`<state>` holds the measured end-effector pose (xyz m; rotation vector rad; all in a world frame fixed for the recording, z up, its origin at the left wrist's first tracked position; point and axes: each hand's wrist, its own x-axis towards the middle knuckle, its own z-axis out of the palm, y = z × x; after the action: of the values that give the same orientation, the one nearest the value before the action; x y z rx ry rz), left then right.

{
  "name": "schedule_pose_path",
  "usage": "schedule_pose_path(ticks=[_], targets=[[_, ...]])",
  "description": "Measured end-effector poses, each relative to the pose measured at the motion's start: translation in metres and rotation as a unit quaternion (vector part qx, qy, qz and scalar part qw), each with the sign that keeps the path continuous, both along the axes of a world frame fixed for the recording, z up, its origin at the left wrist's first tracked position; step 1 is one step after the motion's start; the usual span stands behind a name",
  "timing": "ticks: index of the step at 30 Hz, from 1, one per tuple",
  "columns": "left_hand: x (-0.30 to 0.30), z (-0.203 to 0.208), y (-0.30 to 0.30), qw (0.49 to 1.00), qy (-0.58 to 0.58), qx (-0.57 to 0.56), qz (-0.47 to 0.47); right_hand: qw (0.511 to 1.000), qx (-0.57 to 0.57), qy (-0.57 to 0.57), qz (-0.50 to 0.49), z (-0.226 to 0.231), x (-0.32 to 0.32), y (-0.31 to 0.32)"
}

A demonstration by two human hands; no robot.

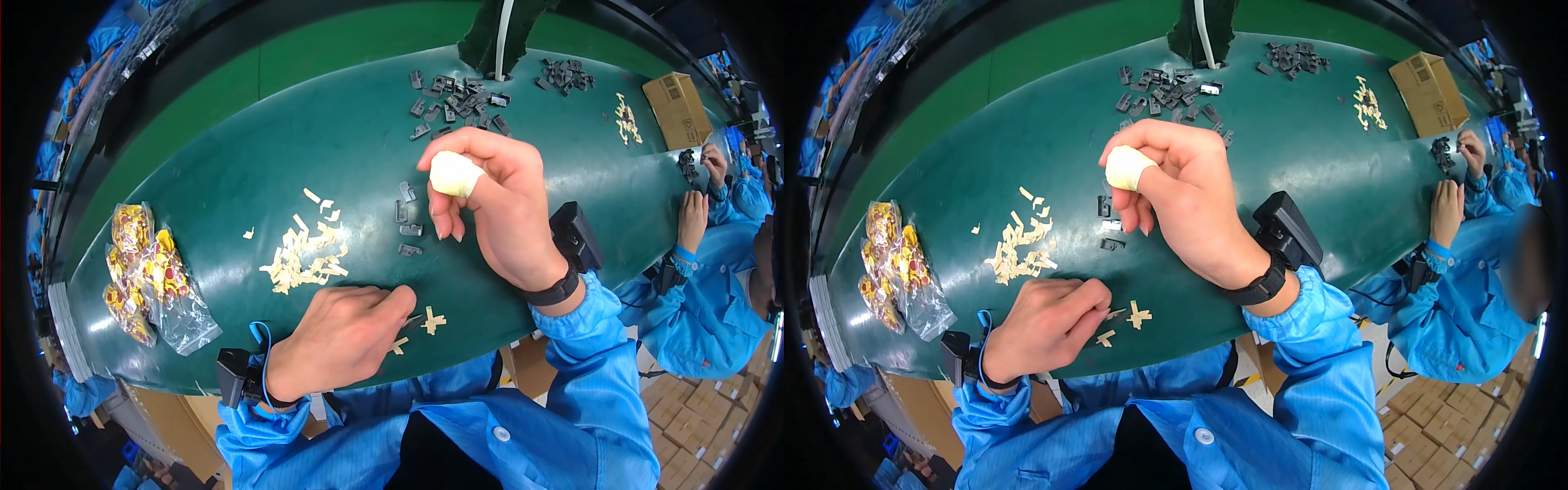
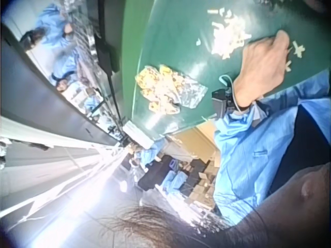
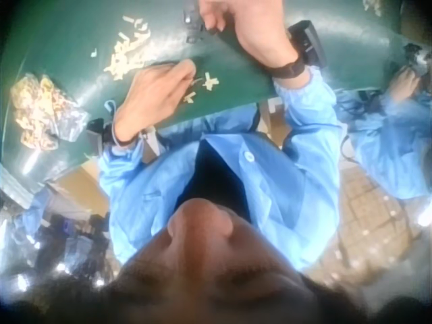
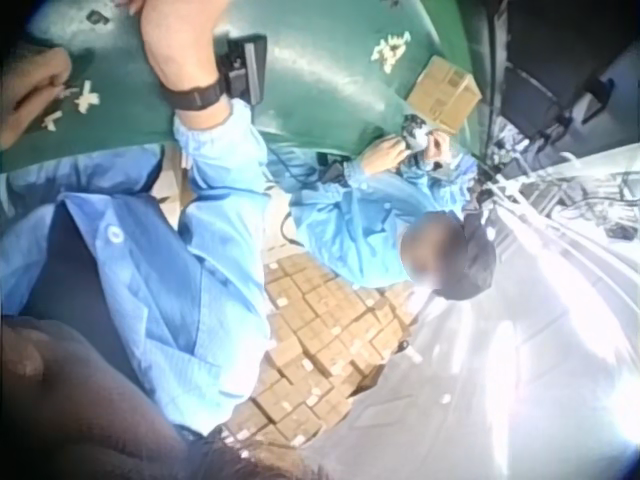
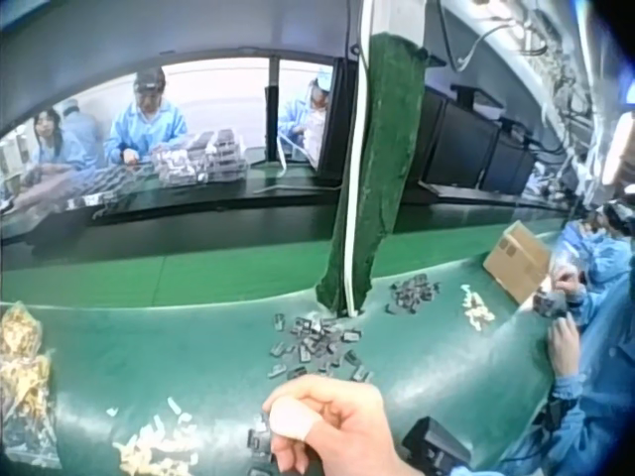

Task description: Manually assemble small plastic and rubber components on a factory assembly line.

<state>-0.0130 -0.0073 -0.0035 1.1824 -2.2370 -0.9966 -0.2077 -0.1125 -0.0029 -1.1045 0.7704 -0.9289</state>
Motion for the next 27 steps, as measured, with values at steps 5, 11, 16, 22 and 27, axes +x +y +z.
schedule_pose_path(ticks=[5, 11, 16, 22, 27], targets=[[0.0006, 0.0038, -0.0009, 1.0, 0.013, -0.005, 0.006, 1.0, -0.018, 0.002, 0.0, -0.0003, -0.0008, 0.0008], [-0.001, 0.004, 0.0019, 0.999, -0.047, -0.007, -0.001, 1.0, -0.023, 0.007, -0.002, 0.0001, -0.0006, 0.0014], [-0.0001, 0.0053, 0.0029, 0.997, -0.079, -0.005, -0.017, 1.0, -0.027, 0.012, 0.001, 0.0, 0.0007, 0.0015], [0.0029, 0.0029, 0.0022, 0.998, -0.062, 0.001, -0.019, 1.0, -0.022, 0.012, 0.002, 0.0035, 0.002, 0.0032], [0.0079, 0.0027, 0.0019, 0.999, 0.041, 0.02, 0.03, 0.986, -0.023, 0.033, 0.16, 0.0076, 0.0, 0.008]])
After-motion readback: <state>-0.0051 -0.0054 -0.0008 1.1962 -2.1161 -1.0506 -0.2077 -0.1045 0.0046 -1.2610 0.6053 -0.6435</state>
